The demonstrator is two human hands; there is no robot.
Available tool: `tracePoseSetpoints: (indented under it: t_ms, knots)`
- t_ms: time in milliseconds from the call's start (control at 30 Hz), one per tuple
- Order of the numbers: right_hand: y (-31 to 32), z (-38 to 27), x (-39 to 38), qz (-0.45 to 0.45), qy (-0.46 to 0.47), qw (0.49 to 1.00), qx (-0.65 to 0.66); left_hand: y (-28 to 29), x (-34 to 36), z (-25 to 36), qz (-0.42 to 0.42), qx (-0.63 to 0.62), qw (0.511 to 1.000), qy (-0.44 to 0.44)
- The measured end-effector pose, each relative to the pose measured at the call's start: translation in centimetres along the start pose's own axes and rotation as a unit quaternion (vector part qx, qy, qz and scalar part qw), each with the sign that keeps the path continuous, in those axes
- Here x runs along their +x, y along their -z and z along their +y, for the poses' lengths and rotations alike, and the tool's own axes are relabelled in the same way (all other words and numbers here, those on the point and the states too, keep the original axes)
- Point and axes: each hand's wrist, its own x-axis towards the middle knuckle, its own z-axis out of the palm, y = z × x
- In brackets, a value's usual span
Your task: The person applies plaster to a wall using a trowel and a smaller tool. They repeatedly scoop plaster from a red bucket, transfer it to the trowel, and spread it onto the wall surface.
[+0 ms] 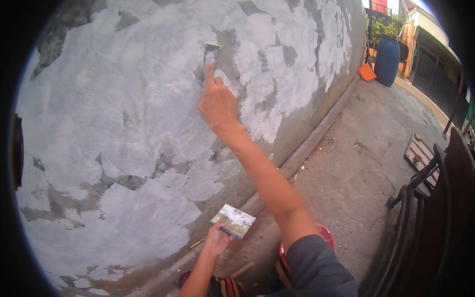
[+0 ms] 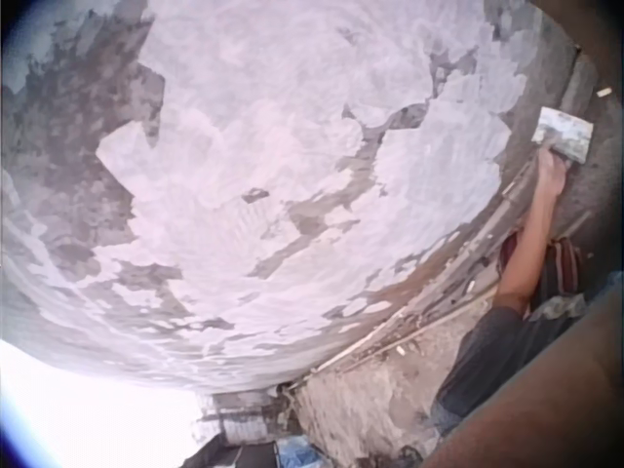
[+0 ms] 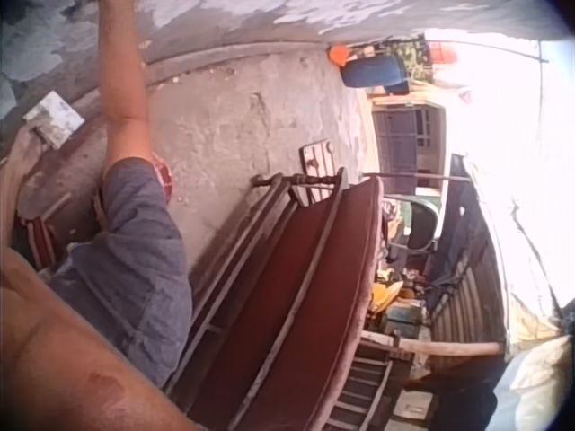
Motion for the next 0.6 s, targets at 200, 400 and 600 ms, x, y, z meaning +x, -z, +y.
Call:
tracePoseSetpoints:
  t_ms: [200,400,600]
  knots:
    - [7.7,-1.7,1.5,-0.159,-0.038,0.986,0.032,0.6,-0.3,0.1,-0.008,0.011,1.000,-0.013]
    - [9.9,-1.0,5.7,-0.157,-0.057,0.985,0.051,-0.1,0.0,-0.9,-0.018,0.002,1.000,-0.012]
    - [10.2,-1.8,3.8,-0.248,-0.022,0.969,-0.003,0.4,-0.5,-0.3,-0.011,0.014,1.000,-0.024]
